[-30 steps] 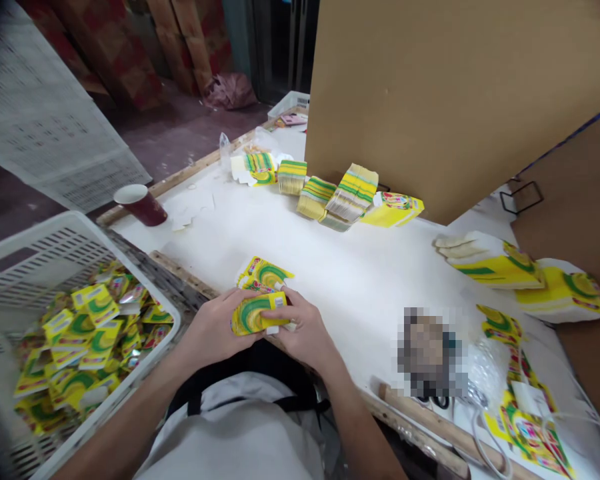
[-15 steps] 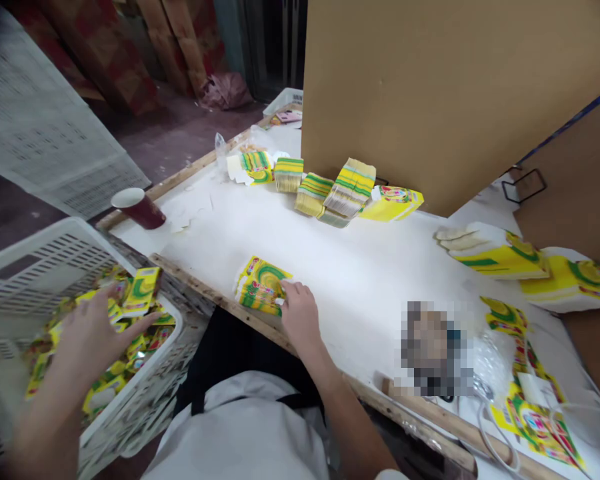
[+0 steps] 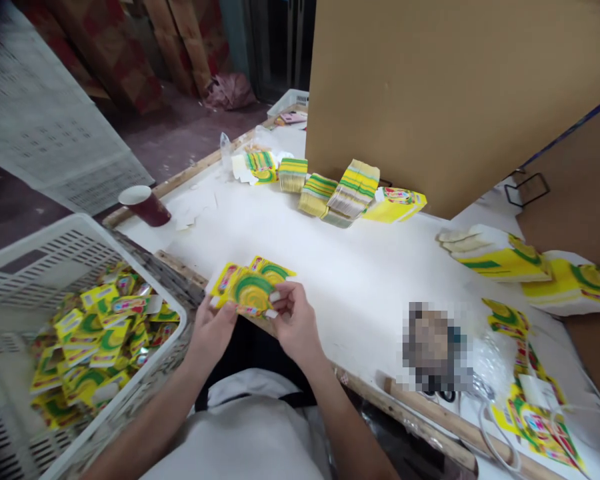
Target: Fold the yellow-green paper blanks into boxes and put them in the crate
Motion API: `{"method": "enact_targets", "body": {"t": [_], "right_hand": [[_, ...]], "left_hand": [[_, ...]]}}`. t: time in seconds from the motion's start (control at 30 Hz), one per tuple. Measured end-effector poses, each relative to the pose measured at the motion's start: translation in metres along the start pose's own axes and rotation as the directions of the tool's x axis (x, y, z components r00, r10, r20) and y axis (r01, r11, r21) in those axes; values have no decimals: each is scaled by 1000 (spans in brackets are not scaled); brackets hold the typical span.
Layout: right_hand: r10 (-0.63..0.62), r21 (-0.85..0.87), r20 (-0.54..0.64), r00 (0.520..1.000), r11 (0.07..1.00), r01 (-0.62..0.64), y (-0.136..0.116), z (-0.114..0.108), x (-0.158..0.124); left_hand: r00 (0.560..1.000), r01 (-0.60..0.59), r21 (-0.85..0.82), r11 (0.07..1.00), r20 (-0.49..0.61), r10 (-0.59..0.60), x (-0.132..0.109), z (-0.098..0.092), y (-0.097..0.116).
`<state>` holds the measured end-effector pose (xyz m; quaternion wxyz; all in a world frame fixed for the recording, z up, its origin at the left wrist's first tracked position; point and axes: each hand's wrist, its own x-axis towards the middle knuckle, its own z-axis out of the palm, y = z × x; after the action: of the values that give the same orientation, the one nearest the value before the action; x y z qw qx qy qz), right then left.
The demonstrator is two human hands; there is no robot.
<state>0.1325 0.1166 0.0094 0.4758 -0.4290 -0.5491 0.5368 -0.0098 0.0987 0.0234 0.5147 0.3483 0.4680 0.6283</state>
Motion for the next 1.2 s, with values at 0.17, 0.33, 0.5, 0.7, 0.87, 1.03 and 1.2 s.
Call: {"method": "enact_targets", "body": {"t": [0.17,0.33,0.5,0.7,0.87,1.03,1.2], "right_hand": [[-29,99,185,982,995,11,-15,22,-22],[-57,-48,88,994,997,61,-9,27,-22],[64,134,64,996,988,-72,-7,13,-12],[94,195,249,964,970,-145,-10,32,-23],[157,251,191,969,946,-203,-8,32,-16],[168,198,70,983,964,-179,-10,13,-7],[131,232,68,989,962,-144,-6,12,-9]], "left_hand": [[999,-20,-404,915,-53,-1,5,25,21],[987,-17,-284,959,-157,-29,10,26,14],[995,57,-103,993,-73,-65,2,11,-11],[974,-104,95,990,-192,121,5,12,5],[981,-96,224,970,-142,130,10,14,20],[995,-84,52,995,-58,87,4,9,10],[988,-57,62,996,-141,66,6,-2,-10]]}}
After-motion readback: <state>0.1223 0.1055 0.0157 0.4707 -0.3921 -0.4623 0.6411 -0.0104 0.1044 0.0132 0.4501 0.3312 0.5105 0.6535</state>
